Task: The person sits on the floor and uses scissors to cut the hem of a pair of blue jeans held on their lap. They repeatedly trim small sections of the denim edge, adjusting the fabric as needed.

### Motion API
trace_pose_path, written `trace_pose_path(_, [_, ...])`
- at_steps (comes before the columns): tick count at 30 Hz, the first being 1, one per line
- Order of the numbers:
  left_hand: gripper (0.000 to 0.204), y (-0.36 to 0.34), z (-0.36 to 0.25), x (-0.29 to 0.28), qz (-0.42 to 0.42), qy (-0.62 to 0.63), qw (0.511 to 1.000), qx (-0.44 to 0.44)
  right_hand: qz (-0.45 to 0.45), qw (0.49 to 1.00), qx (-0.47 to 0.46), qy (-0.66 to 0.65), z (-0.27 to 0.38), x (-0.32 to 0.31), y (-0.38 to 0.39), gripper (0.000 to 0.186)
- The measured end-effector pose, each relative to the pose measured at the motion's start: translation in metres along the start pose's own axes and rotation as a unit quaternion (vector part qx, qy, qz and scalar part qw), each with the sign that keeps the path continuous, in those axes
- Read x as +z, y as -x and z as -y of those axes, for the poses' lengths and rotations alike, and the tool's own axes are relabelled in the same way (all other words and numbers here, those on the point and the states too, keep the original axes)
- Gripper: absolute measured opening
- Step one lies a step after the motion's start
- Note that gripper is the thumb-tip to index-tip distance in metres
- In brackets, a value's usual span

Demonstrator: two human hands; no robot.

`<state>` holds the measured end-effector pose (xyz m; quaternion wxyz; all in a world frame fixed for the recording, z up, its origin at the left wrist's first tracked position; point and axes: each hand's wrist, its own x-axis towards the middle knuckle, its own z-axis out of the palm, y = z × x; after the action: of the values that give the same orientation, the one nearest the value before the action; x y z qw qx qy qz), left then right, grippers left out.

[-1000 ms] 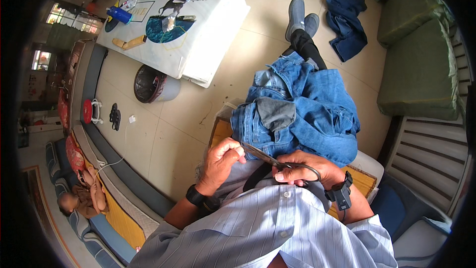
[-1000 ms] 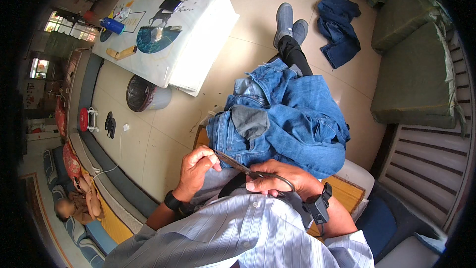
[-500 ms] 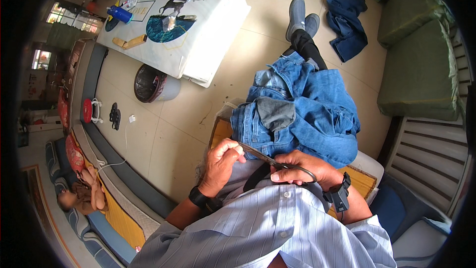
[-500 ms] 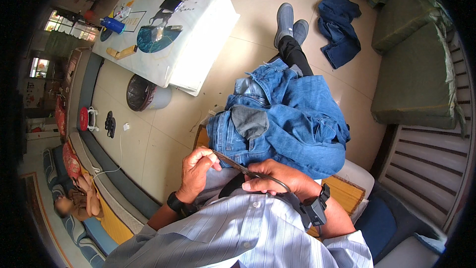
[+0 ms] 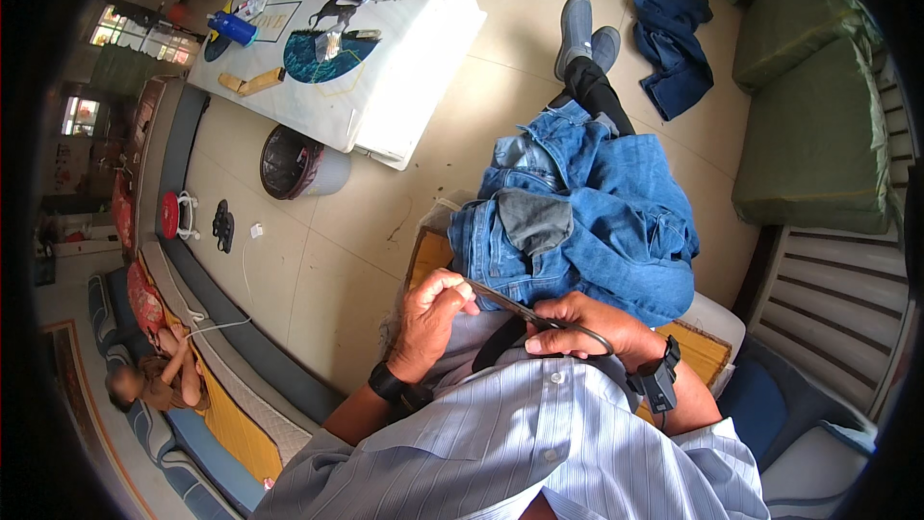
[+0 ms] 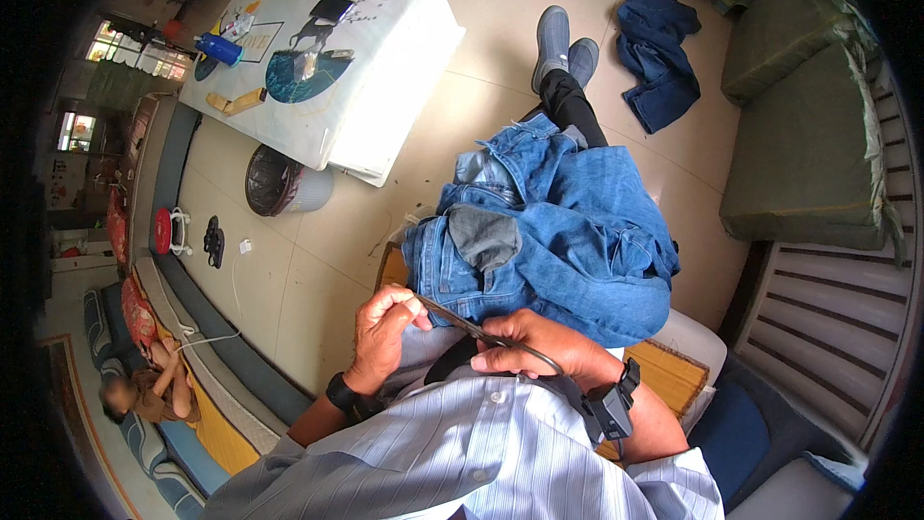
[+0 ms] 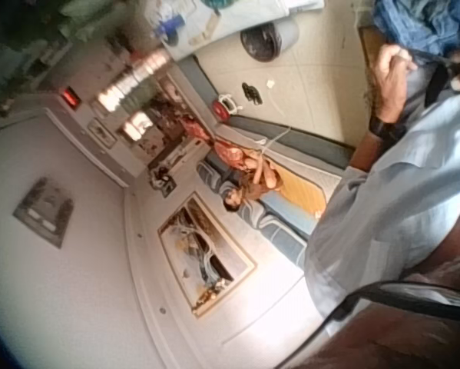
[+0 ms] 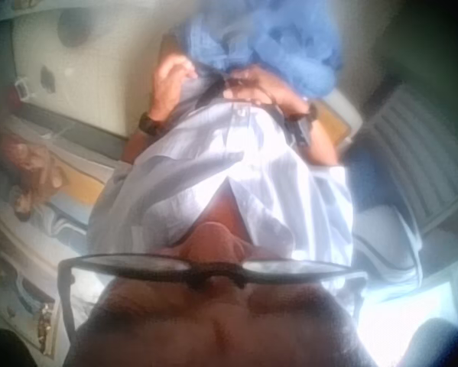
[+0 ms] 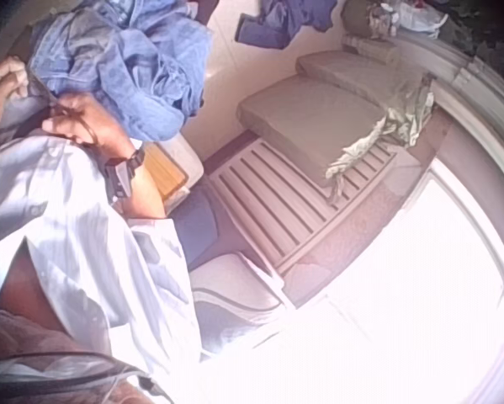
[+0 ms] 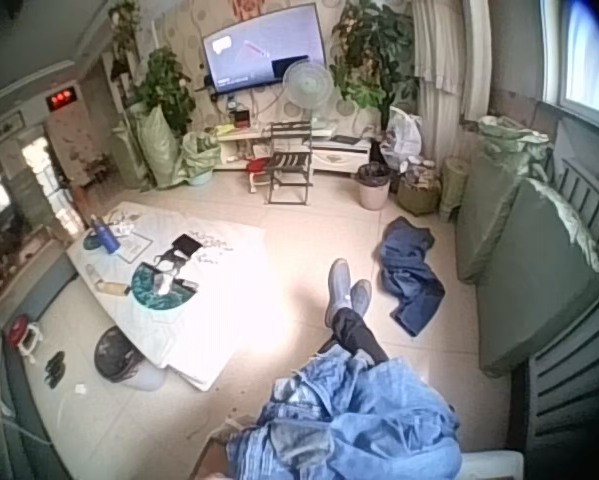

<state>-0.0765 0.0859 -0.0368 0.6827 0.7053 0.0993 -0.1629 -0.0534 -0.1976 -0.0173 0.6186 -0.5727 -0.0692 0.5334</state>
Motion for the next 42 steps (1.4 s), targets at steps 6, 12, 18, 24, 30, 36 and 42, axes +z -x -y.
trace_pose_path(6, [0.017,0.001,0.002,-0.001,0.008,0.009,1.0,0.0,0.006,1.0,-0.001,-0.002,-0.002,-0.001,-0.001,0.039])
trace_pose_path(12, [0.014,0.004,0.002,-0.001,0.014,0.001,1.0,0.003,0.014,0.999,0.002,-0.034,-0.006,0.0,-0.003,0.038])
trace_pose_path(18, [0.013,0.004,0.003,-0.001,0.02,0.009,1.0,0.001,0.01,0.999,0.006,-0.031,-0.005,-0.001,-0.004,0.038])
trace_pose_path(24, [0.012,0.002,0.004,0.0,0.011,0.031,0.999,0.008,-0.002,1.0,-0.002,-0.029,0.001,-0.001,-0.001,0.038])
trace_pose_path(30, [0.009,-0.002,0.007,-0.002,-0.001,0.071,0.997,0.002,0.008,0.996,-0.03,-0.085,0.005,-0.007,0.013,0.035])
trace_pose_path(36, [0.015,-0.001,0.007,-0.002,0.017,0.091,0.996,0.004,0.064,0.998,0.023,-0.016,0.003,-0.012,0.017,0.039])
trace_pose_path(42, [0.014,0.003,0.005,0.0,0.014,0.074,0.997,-0.001,0.062,0.997,0.039,-0.008,0.008,-0.009,0.015,0.041])
